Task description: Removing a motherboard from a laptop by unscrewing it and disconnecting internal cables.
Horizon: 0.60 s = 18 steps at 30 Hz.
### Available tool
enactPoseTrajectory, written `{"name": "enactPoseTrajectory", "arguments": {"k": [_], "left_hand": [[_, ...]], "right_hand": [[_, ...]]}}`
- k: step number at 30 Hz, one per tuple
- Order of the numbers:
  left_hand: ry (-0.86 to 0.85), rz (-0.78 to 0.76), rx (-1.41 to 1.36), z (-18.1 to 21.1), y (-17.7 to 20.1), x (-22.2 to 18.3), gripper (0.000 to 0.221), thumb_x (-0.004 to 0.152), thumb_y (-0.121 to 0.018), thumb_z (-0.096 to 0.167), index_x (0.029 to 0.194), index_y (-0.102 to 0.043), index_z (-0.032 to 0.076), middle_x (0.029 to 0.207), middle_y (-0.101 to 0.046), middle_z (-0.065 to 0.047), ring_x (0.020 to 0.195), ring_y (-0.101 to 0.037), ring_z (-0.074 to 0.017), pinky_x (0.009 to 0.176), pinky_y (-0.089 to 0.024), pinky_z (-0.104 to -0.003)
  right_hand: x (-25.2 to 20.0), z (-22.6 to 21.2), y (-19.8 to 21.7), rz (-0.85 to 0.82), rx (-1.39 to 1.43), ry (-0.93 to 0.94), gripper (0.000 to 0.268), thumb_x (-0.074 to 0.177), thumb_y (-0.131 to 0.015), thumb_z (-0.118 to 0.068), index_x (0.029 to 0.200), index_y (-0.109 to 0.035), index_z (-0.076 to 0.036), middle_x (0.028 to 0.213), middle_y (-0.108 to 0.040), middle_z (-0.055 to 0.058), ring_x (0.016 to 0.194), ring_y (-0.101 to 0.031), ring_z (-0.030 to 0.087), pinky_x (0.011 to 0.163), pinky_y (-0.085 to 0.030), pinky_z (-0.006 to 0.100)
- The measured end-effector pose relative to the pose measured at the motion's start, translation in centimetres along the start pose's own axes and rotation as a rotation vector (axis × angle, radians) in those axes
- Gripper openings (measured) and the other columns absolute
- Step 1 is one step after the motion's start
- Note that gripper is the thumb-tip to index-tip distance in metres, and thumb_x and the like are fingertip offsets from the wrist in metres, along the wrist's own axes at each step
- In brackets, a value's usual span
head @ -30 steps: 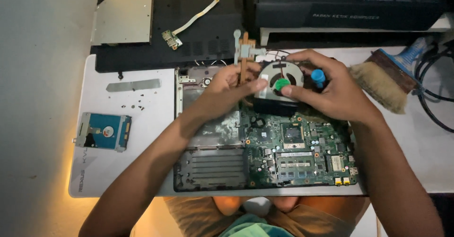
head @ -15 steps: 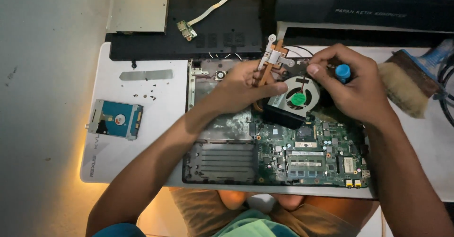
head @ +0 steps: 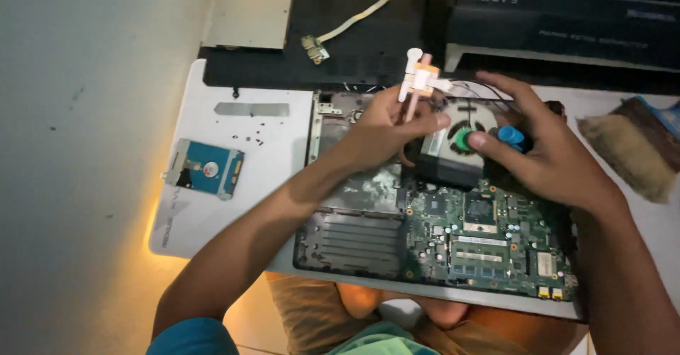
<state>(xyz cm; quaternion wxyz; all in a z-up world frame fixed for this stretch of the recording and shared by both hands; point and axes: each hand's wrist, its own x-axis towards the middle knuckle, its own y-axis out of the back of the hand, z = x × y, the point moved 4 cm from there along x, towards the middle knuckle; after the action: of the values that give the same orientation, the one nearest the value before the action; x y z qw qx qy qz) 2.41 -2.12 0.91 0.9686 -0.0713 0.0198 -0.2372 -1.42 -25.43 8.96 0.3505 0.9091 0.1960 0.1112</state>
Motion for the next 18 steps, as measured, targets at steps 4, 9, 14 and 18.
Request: {"name": "enactPoseTrajectory", "arguments": {"k": [4,9,14,18], "left_hand": [[-0.181,0.101,-0.131,0.3,1.1,0.3,0.035,0.107,-0.079,0.021,0.129,-0.073,-0.006,0.097,-0.079,-0.014,0.063,-0.071,-0.0180,0.046,-0.057,-0.028],[-0.078,0.355,0.057,-0.1,6.4,2.2,0.057,0.097,-0.086,0.034,0.138,-0.076,-0.005,0.105,-0.085,-0.017,0.078,-0.079,-0.0195,0.061,-0.065,-0.029],[-0.068,0.449,0.167,3.9,12.7,3.3,0.053,0.094,-0.091,0.036,0.127,-0.087,-0.005,0.084,-0.078,-0.004,0.065,-0.071,-0.0110,0.056,-0.072,-0.027],[-0.003,0.356,0.370,5.6,14.6,5.2,0.023,0.104,-0.090,0.024,0.100,-0.084,0.003,0.077,-0.078,-0.005,0.062,-0.075,-0.0129,0.061,-0.069,-0.025]], "right_hand": [[0.0,-0.1,0.0,0.022,-0.057,-0.093,0.088,0.106,-0.079,-0.012,0.187,-0.043,-0.008,0.095,-0.079,0.014,0.079,-0.073,0.025,0.061,-0.051,0.039],[-0.1,1.2,0.0,0.056,-0.184,-0.048,0.072,0.108,-0.080,-0.018,0.177,-0.061,-0.010,0.095,-0.083,0.012,0.067,-0.072,0.027,0.062,-0.053,0.042],[0.1,2.8,-1.0,0.056,-0.447,0.054,0.064,0.105,-0.085,-0.041,0.164,-0.077,-0.017,0.081,-0.087,0.015,0.050,-0.075,0.030,0.051,-0.054,0.044],[-0.4,4.7,-0.4,0.204,-0.603,0.205,0.049,0.109,-0.089,-0.040,0.151,-0.088,-0.015,0.087,-0.086,0.016,0.058,-0.075,0.034,0.060,-0.057,0.046]]}}
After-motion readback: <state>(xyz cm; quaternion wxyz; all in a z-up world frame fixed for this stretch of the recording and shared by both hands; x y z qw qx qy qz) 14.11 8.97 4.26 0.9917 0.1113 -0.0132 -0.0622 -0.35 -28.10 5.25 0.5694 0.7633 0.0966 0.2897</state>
